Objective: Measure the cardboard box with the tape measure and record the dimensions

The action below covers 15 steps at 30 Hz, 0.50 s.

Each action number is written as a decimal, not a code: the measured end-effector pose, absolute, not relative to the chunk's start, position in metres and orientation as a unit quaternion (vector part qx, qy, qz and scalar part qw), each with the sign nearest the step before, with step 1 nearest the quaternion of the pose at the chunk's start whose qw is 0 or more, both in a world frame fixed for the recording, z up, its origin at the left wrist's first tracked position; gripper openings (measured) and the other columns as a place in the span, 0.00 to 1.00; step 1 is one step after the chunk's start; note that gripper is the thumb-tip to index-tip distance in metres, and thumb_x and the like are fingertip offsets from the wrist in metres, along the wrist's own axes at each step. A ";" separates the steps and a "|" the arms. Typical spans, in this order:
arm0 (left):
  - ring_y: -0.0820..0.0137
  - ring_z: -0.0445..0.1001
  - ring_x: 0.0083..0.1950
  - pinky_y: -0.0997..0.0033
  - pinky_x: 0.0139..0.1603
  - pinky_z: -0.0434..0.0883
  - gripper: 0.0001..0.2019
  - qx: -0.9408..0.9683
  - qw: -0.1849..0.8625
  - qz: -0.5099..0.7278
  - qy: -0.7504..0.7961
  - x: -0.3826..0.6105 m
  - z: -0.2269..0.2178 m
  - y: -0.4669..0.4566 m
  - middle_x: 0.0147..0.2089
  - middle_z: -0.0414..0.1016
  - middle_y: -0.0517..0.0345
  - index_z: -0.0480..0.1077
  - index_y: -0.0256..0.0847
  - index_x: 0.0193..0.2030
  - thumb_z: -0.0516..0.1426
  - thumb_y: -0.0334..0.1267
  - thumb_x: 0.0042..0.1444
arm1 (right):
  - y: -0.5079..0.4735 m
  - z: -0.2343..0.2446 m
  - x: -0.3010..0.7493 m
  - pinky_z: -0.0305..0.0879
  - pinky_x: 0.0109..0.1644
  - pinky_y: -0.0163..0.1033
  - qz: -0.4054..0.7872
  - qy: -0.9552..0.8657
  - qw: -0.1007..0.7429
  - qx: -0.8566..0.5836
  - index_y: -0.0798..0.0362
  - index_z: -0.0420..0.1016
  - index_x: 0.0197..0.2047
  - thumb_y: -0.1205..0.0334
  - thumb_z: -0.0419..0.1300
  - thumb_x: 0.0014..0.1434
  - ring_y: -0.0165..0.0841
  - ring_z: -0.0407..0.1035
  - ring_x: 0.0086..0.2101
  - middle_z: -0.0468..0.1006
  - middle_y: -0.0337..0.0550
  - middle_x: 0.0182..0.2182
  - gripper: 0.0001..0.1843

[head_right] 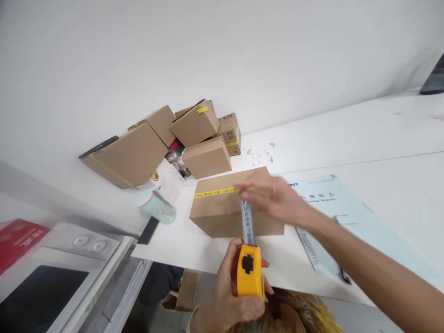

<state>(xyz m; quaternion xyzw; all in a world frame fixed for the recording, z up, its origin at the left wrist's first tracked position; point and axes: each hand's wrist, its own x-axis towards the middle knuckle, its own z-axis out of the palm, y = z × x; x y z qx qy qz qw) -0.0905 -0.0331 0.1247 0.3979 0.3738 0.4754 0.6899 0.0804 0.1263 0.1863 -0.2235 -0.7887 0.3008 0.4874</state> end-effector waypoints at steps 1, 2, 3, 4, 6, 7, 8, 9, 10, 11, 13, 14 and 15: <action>0.68 0.78 0.39 0.73 0.36 0.73 0.47 0.398 0.678 0.488 0.378 -0.092 0.126 -0.033 0.52 0.73 0.52 0.61 0.47 0.64 0.76 0.41 0.37 | 0.113 0.181 0.075 0.76 0.43 0.41 0.303 -0.807 0.472 -0.185 0.44 0.84 0.49 0.57 0.61 0.68 0.34 0.77 0.38 0.84 0.41 0.37 0.11; 0.67 0.79 0.39 0.72 0.37 0.74 0.48 0.400 0.669 0.497 0.382 -0.095 0.126 -0.033 0.52 0.73 0.51 0.60 0.47 0.65 0.76 0.43 0.38 | 0.101 0.175 0.071 0.76 0.43 0.41 0.298 -0.823 0.459 -0.151 0.45 0.83 0.50 0.59 0.60 0.69 0.34 0.77 0.39 0.84 0.42 0.37 0.11; 0.66 0.79 0.39 0.71 0.37 0.74 0.50 0.403 0.663 0.499 0.385 -0.097 0.127 -0.034 0.53 0.73 0.50 0.58 0.48 0.67 0.76 0.44 0.38 | 0.090 0.170 0.067 0.75 0.43 0.41 0.290 -0.832 0.454 -0.133 0.46 0.83 0.51 0.62 0.58 0.70 0.34 0.77 0.39 0.84 0.43 0.37 0.12; 0.65 0.80 0.39 0.69 0.38 0.75 0.52 0.408 0.659 0.498 0.389 -0.101 0.127 -0.035 0.53 0.73 0.49 0.57 0.49 0.68 0.76 0.45 0.39 | 0.081 0.165 0.065 0.75 0.44 0.41 0.283 -0.835 0.456 -0.124 0.47 0.82 0.52 0.64 0.57 0.70 0.34 0.76 0.40 0.84 0.43 0.38 0.13; 0.63 0.80 0.41 0.68 0.38 0.75 0.56 0.426 0.637 0.500 0.404 -0.110 0.128 -0.037 0.54 0.74 0.47 0.53 0.50 0.71 0.77 0.45 0.38 | 0.074 0.158 0.067 0.75 0.47 0.43 0.267 -0.824 0.475 -0.156 0.46 0.80 0.54 0.65 0.57 0.70 0.35 0.76 0.44 0.84 0.44 0.43 0.14; 0.61 0.80 0.42 0.67 0.38 0.76 0.57 0.437 0.610 0.513 0.417 -0.117 0.128 -0.036 0.54 0.74 0.46 0.51 0.51 0.72 0.76 0.44 0.39 | 0.075 0.156 0.071 0.75 0.49 0.44 0.255 -0.808 0.494 -0.195 0.45 0.80 0.54 0.63 0.58 0.70 0.36 0.76 0.47 0.84 0.44 0.45 0.14; 0.60 0.80 0.43 0.66 0.38 0.76 0.56 0.446 0.565 0.541 0.434 -0.125 0.129 -0.033 0.55 0.75 0.46 0.50 0.52 0.73 0.76 0.44 0.41 | 0.080 0.153 0.076 0.74 0.52 0.46 0.240 -0.783 0.516 -0.250 0.43 0.80 0.54 0.61 0.58 0.70 0.38 0.76 0.49 0.83 0.45 0.48 0.13; 0.59 0.80 0.45 0.65 0.40 0.77 0.54 0.449 0.505 0.583 0.452 -0.134 0.129 -0.028 0.55 0.75 0.45 0.50 0.51 0.73 0.75 0.44 0.43 | 0.087 0.150 0.081 0.73 0.55 0.48 0.223 -0.748 0.538 -0.318 0.42 0.80 0.54 0.57 0.58 0.69 0.40 0.75 0.52 0.82 0.45 0.50 0.13; 0.59 0.80 0.46 0.64 0.43 0.77 0.52 0.441 0.434 0.633 0.465 -0.145 0.130 -0.021 0.54 0.76 0.45 0.51 0.50 0.73 0.74 0.44 0.45 | 0.096 0.147 0.087 0.72 0.57 0.51 0.213 -0.705 0.552 -0.391 0.42 0.80 0.54 0.53 0.57 0.69 0.43 0.74 0.54 0.81 0.46 0.53 0.14; 0.59 0.80 0.49 0.64 0.46 0.76 0.49 0.419 0.361 0.686 0.473 -0.157 0.130 -0.012 0.54 0.77 0.46 0.53 0.48 0.72 0.73 0.44 0.46 | 0.106 0.143 0.093 0.71 0.58 0.54 0.213 -0.659 0.555 -0.460 0.42 0.80 0.55 0.49 0.56 0.69 0.45 0.73 0.55 0.80 0.46 0.55 0.17; 0.59 0.78 0.55 0.64 0.54 0.73 0.45 0.341 0.252 0.770 0.477 -0.182 0.130 0.010 0.52 0.78 0.50 0.59 0.47 0.68 0.72 0.45 0.45 | 0.124 0.135 0.102 0.70 0.59 0.58 0.253 -0.590 0.523 -0.560 0.42 0.78 0.59 0.42 0.53 0.69 0.50 0.72 0.57 0.78 0.48 0.59 0.24; 0.60 0.78 0.55 0.64 0.55 0.72 0.41 0.297 0.238 0.793 0.477 -0.193 0.129 0.021 0.50 0.79 0.52 0.63 0.46 0.65 0.72 0.46 0.45 | 0.131 0.131 0.105 0.70 0.59 0.59 0.290 -0.577 0.496 -0.581 0.43 0.77 0.61 0.39 0.52 0.68 0.52 0.72 0.57 0.77 0.48 0.60 0.28; 0.60 0.79 0.53 0.64 0.54 0.72 0.34 0.274 0.243 0.798 0.478 -0.203 0.128 0.031 0.48 0.79 0.53 0.67 0.44 0.60 0.70 0.48 0.47 | 0.136 0.128 0.107 0.70 0.59 0.59 0.334 -0.580 0.468 -0.577 0.43 0.76 0.62 0.36 0.50 0.68 0.53 0.72 0.58 0.78 0.49 0.60 0.30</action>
